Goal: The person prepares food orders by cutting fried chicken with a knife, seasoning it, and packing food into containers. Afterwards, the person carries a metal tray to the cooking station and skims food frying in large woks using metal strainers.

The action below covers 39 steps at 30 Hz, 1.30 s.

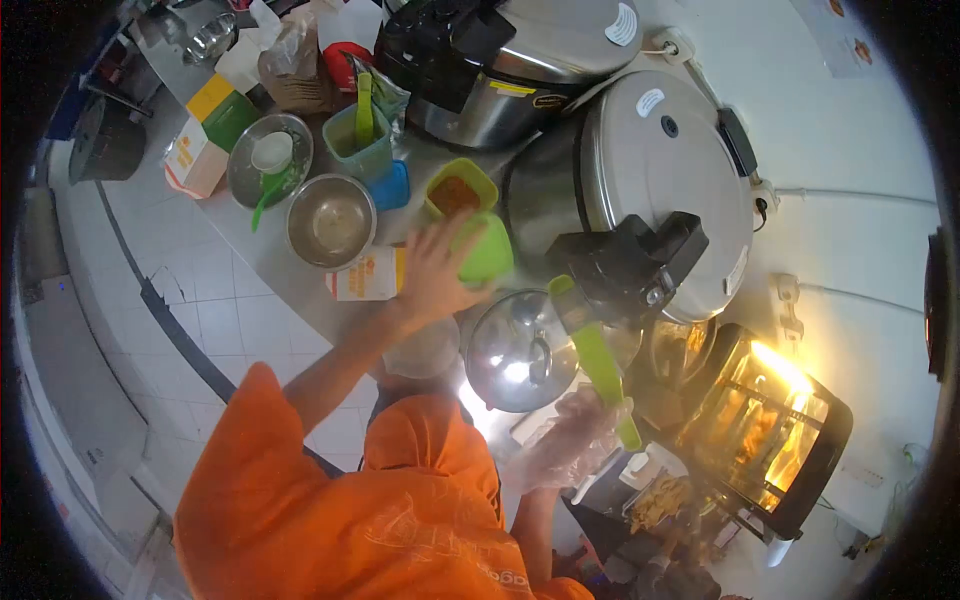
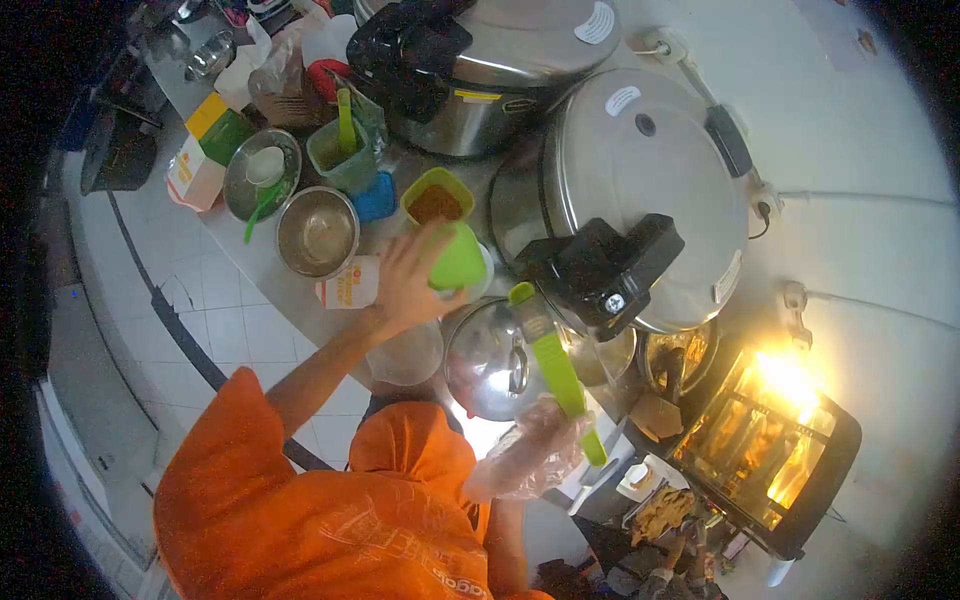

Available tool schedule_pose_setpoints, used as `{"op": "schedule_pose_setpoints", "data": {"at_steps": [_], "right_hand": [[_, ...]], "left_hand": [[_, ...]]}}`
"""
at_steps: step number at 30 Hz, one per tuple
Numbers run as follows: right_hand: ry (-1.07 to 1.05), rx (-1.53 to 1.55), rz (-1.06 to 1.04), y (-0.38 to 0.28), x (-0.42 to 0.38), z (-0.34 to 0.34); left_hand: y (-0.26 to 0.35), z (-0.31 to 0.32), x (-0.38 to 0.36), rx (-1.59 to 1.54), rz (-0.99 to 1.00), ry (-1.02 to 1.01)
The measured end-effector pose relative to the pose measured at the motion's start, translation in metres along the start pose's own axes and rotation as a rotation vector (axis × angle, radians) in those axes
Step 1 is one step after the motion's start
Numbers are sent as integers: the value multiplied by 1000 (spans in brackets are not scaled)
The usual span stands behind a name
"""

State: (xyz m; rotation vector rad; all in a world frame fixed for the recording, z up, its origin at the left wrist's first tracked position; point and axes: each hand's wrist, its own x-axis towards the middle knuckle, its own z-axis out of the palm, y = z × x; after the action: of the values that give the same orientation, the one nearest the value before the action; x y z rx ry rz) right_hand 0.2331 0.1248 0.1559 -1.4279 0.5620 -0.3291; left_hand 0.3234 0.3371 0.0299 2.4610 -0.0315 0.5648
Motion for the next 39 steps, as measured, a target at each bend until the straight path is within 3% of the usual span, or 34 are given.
{"op": "schedule_pose_setpoints", "data": {"at_steps": [1,2,7,9,11,13,15,16,18,19,21,22,24,27,29,30,31,32,33,34,35,37,38,39], "right_hand": [[-74,260,70,10,6,-2],[-89,304,120,19,10,2],[-154,165,345,64,15,78],[-298,272,351,92,27,101],[-452,-33,180,86,28,127],[-438,-6,330,101,40,153],[-252,383,767,143,66,168],[-191,635,777,140,57,171],[-327,387,44,164,55,160],[-337,207,-146,152,58,144],[-485,-71,-106,114,52,90],[-555,-162,-82,98,47,61],[-555,-307,-79,74,42,4],[-173,-550,-99,44,77,-92],[211,-666,-409,61,143,-187],[527,-934,-483,80,183,-239],[558,-813,-70,68,199,-277],[739,-899,115,82,228,-316],[623,-1040,117,131,265,-366],[508,-1174,102,142,285,-390],[387,-1079,45,162,297,-407],[100,-1421,67,187,333,-423],[92,-1488,81,179,335,-421],[234,-1175,-52,217,339,-439]], "left_hand": [[-3,-2,11,19,-80,77],[-7,-3,21,37,-160,150],[-28,21,47,135,-298,117],[-28,20,46,21,-370,102],[-25,17,49,43,-373,23],[-19,14,52,-15,-478,-28],[-43,38,32,80,-327,191],[-55,47,31,105,-228,295],[-17,10,22,-183,-442,222],[-14,8,11,-173,-424,202],[-18,15,-11,26,-438,159],[-32,20,-12,-25,-346,174],[-49,24,-20,7,-268,189],[-35,0,-30,237,-237,190],[-19,-20,-47,280,-185,262],[-18,-23,-58,270,-187,318],[-1,-26,-62,155,-175,388],[29,-34,-69,43,-166,457],[57,-37,-77,-69,-161,531],[81,-36,-85,-82,-70,493],[103,-34,-94,-90,20,457],[168,-27,-117,-64,124,340],[193,-19,-133,-93,129,267],[212,-10,-151,-116,137,190]]}}
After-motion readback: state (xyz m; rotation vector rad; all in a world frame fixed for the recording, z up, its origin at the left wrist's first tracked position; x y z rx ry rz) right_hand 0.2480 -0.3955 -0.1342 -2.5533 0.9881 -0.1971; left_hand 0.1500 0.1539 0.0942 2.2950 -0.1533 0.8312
